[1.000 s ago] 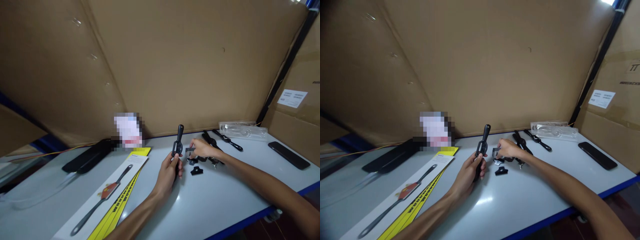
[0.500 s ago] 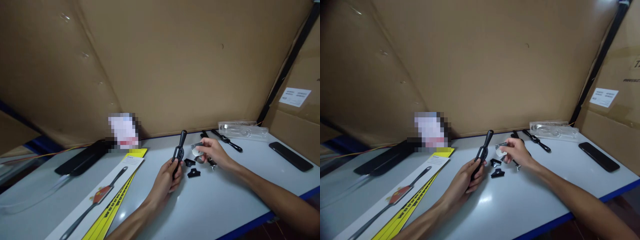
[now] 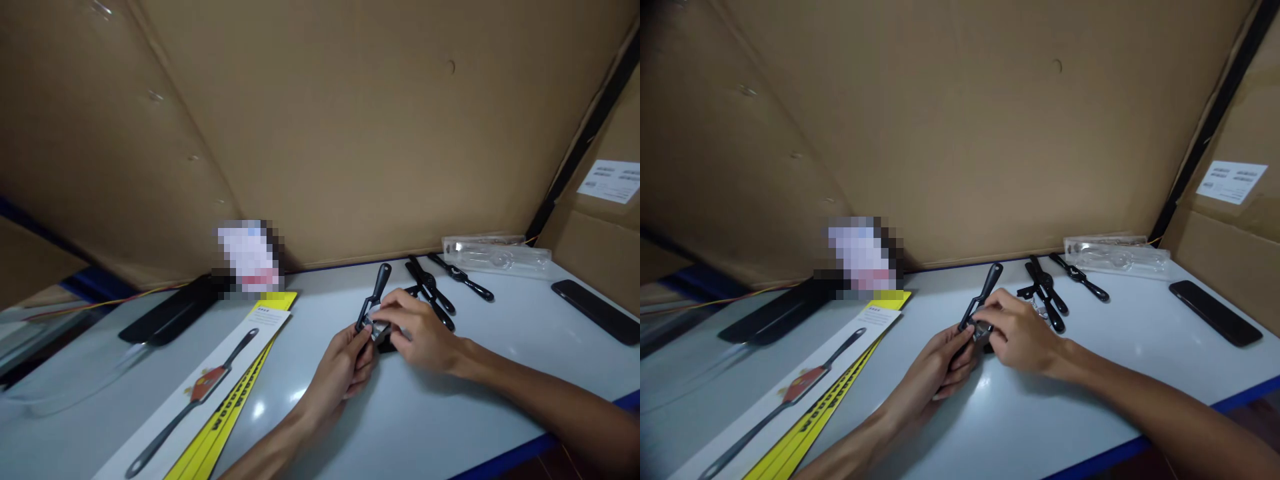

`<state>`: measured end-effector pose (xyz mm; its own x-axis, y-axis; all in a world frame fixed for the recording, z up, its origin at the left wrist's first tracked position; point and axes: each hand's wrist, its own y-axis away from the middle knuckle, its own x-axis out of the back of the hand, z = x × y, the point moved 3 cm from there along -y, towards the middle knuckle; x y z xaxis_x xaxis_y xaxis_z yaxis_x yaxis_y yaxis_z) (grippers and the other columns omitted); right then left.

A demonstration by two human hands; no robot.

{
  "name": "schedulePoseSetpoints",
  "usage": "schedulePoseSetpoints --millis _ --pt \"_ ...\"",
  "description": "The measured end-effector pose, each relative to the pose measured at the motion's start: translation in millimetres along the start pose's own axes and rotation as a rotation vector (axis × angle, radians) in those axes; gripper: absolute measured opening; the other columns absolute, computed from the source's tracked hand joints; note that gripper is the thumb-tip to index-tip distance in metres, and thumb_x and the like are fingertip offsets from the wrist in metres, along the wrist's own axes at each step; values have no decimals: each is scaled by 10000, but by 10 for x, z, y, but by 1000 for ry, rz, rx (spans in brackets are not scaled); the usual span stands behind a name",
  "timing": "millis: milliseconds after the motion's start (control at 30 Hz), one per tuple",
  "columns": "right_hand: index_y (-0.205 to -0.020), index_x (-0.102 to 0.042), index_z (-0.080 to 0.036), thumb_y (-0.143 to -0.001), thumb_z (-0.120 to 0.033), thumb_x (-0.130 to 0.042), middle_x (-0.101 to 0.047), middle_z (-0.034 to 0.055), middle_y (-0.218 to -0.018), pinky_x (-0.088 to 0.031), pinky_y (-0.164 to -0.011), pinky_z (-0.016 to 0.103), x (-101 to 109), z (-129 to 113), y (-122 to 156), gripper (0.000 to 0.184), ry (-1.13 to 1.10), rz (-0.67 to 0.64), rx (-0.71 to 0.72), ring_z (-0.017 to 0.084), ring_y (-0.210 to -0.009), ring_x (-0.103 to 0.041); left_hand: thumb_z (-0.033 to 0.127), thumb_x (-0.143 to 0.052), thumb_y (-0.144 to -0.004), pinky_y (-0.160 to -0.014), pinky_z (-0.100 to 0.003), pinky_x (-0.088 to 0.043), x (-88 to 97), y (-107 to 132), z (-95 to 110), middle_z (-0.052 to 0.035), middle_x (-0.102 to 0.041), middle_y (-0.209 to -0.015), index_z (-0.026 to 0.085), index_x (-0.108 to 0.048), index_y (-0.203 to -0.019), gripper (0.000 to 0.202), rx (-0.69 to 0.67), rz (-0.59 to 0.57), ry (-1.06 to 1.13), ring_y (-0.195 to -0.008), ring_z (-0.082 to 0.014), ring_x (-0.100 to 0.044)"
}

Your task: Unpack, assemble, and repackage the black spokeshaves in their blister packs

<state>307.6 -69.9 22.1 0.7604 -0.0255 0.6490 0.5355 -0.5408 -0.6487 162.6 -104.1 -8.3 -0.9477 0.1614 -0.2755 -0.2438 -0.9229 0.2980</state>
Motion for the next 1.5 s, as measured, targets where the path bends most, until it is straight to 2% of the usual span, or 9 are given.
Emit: schedulePoseSetpoints --millis 100,167,267,433,700,800,967,1100,1500 --pt "-928 -625 -178 -880 -176 -563 -614 9 -787 -479 -560 235 78 131 -28 79 -290 18 -444 118 -633 -580 629 -683 -750 -333 -165 -90 -6 14 -2 118 -286 -481 229 -358 -642 526 -12 13 -70 -397 -28 -141" --pt "-847 -602 -180 -900 -292 -590 -549 -43 -611 -390 -433 208 88 204 -34 124 -426 -110 -675 91 -468 -494 640 -671 -759 -340 -171 -102 -16 19 -6 118 -300 -486 232 -376 -671 511 -37 24 -126 -396 -32 -155" --pt "-768 -592 -181 -867 -293 -637 -524 -68 -518 -294 -349 192 82 258 -34 156 -507 -308 -802 61 -360 -398 656 -683 -744 -356 -182 -133 -24 11 -16 120 -299 -504 224 -445 -736 494 -112 39 -188 -411 -43 -182" --pt "-655 -504 -190 -830 -263 -666 -565 -60 -510 -307 -333 170 28 266 -12 250 -681 -330 -843 51 -352 -440 676 -645 -767 -367 -198 -178 7 5 -2 96 -347 -509 214 -470 -714 497 -197 97 -261 -416 -54 -239" --pt "-706 -534 -171 -790 -377 -740 -703 32 -638 -551 -510 243 -98 166 45 303 -1044 -83 -954 151 -545 -688 608 -728 -721 -374 -180 -146 -60 42 56 112 -304 -531 216 -489 -781 462 -175 125 -195 -432 -49 -199" --pt "-700 -544 -166 -834 -388 -713 -689 31 -630 -551 -500 239 -184 125 82 310 -1018 -63 -972 148 -537 -685 658 -710 -720 -371 -186 -142 -60 31 21 113 -305 -501 217 -477 -749 500 -170 125 -202 -418 -47 -184" --pt "-713 -550 -173 -917 -436 -615 -641 -2 -620 -477 -405 204 -199 119 81 339 -849 -70 -838 98 -429 -595 721 -689 -703 -367 -196 -137 15 17 -7 103 -335 -470 203 -509 -719 548 -189 171 -237 -397 -45 -187" --pt "-718 -521 -191 -889 -388 -634 -611 -36 -573 -402 -381 179 -124 149 56 284 -786 -27 -762 73 -382 -537 715 -686 -712 -370 -201 -132 20 17 -3 102 -331 -465 184 -572 -772 547 -194 156 -241 -401 -53 -197" --pt "-699 -513 -193 -860 -495 -648 -640 -5 -595 -404 -410 200 -122 82 65 368 -766 -9 -729 87 -408 -543 727 -646 -746 -367 -210 -123 -15 24 -27 113 -277 -451 189 -547 -719 548 -157 86 -247 -393 -51 -163"
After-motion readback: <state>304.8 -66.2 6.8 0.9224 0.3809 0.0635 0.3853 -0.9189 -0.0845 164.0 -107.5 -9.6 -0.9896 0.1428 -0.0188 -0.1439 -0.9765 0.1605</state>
